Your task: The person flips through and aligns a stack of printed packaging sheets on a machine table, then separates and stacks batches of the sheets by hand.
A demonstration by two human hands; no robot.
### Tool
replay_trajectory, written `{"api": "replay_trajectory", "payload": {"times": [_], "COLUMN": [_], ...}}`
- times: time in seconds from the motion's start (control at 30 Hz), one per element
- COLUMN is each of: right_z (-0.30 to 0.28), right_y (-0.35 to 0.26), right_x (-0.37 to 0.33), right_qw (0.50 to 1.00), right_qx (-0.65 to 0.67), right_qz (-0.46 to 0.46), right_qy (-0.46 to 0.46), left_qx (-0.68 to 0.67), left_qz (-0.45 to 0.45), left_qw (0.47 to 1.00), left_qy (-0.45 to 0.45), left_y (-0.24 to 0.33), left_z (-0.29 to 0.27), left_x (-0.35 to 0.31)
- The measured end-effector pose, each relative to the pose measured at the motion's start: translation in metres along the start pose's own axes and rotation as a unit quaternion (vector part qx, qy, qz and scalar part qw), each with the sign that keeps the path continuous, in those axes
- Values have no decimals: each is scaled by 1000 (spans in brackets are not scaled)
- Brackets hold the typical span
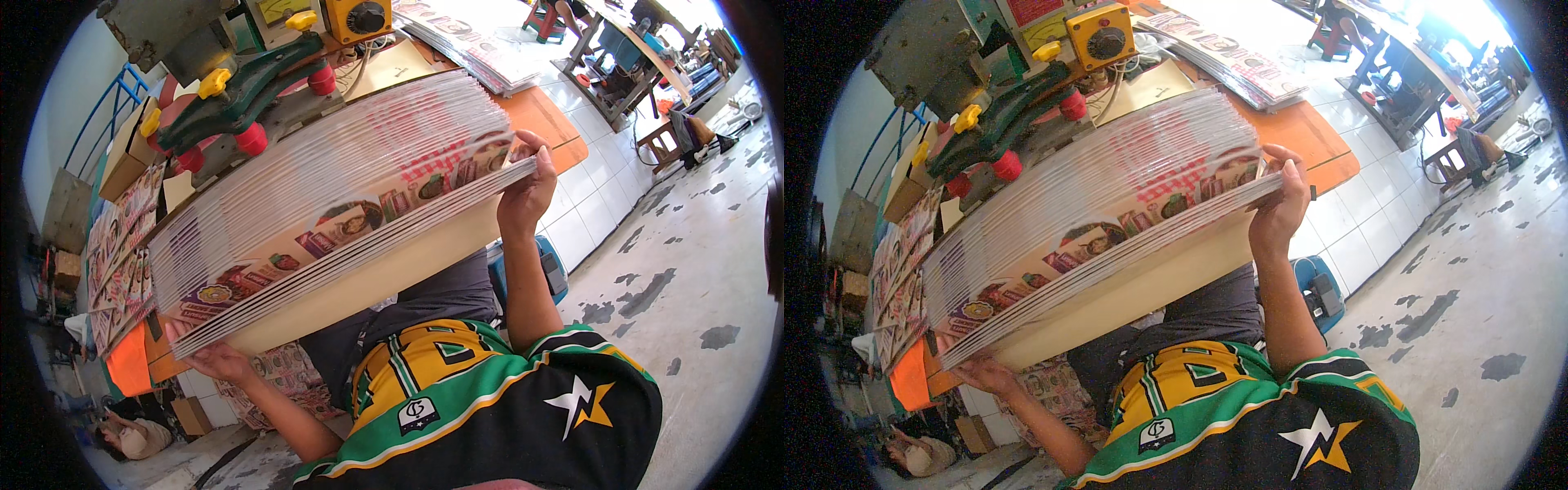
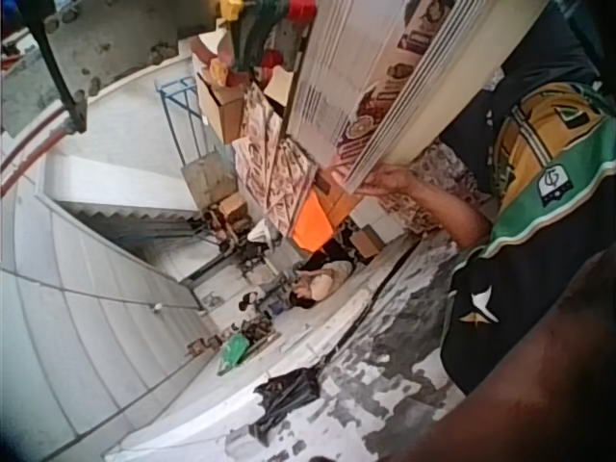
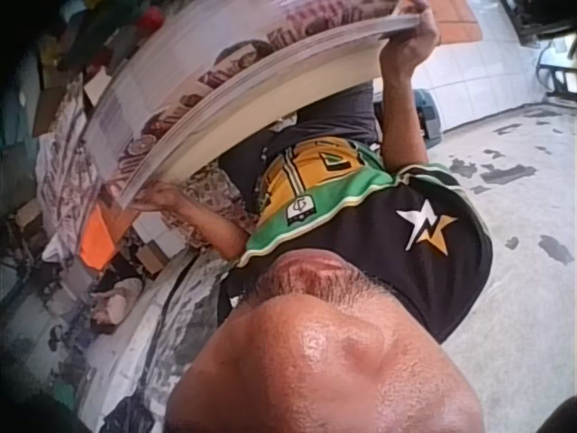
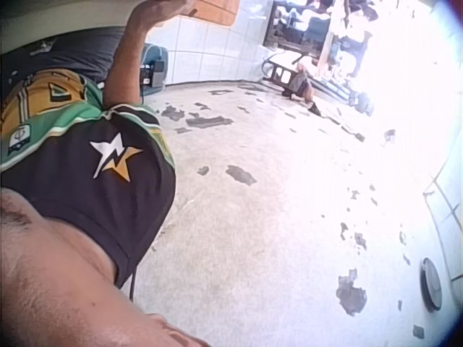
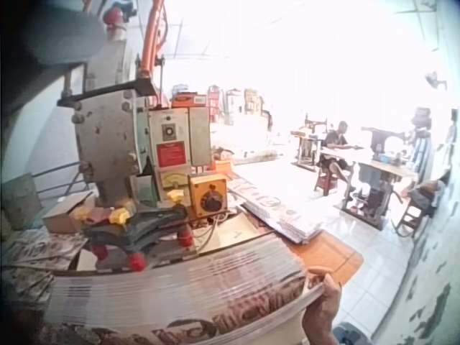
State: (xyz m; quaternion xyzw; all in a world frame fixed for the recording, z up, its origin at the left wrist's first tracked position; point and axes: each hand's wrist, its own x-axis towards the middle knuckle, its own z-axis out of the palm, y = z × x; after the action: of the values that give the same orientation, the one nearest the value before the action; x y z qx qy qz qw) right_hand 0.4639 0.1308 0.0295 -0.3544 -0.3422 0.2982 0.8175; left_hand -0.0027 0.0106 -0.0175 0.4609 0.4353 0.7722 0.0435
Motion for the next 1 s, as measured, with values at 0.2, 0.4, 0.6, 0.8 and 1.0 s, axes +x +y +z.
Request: {"api": "replay_trajectory", "payload": {"times": [0.2,0.4,0.6,0.8,1.0], "right_z": [0,-5,0,8,-3], "right_y": [4,4,-9,-7,-2], "right_x": [4,4,7,9,14], "right_qw": [998,999,997,999,997], "right_qx": [-17,-3,-26,-8,-37], "right_qz": [-57,-35,26,34,47], "right_qy": [-14,-40,-65,-40,-55], "left_qx": [-10,23,19,-20,-41], "left_qz": [-22,20,14,-9,-25], "left_qw": [1000,999,1000,1000,999], "left_qy": [5,-20,-18,-8,9], "left_y": [-1,0,-7,-9,-25], "left_z": [-3,-1,-10,-12,-34], "left_x": [-1,1,0,-3,-8]}}
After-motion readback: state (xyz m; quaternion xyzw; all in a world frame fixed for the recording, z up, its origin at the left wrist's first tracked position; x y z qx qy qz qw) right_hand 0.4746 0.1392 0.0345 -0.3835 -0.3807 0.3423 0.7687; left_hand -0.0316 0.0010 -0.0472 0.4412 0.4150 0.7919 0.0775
